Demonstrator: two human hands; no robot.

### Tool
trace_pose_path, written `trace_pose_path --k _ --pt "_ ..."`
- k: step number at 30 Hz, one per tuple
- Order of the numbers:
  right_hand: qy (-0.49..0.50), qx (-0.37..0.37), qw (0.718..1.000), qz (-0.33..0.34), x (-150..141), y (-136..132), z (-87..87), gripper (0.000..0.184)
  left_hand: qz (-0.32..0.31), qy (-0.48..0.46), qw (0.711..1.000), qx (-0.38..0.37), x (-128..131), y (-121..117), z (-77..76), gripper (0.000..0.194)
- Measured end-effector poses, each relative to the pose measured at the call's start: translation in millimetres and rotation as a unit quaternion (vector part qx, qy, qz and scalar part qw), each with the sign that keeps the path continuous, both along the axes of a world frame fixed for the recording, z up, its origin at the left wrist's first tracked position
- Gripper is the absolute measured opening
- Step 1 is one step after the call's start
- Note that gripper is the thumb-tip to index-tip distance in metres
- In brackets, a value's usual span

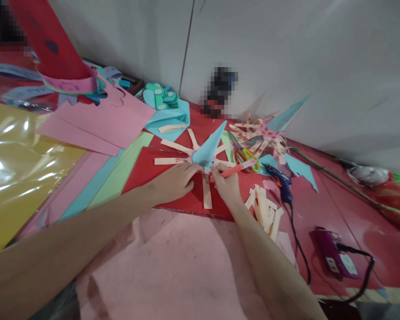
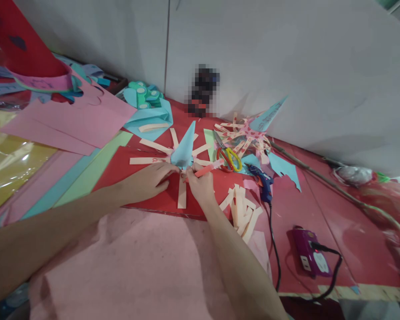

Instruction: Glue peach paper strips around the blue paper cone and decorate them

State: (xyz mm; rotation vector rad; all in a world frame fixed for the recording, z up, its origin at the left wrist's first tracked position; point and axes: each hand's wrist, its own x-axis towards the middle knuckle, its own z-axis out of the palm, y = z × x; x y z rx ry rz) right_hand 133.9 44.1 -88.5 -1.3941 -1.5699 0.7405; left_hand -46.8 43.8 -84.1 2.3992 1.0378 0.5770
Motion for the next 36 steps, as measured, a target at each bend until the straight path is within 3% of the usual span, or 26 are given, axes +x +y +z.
trace_pose_path --k 36 --pt "-0.006 -0.046 0.999 -0.002 -2.2 -2.4 1.2 0.037 -0.004 -0.001 1.000 0.003 0.8 -1.1 3.6 0.036"
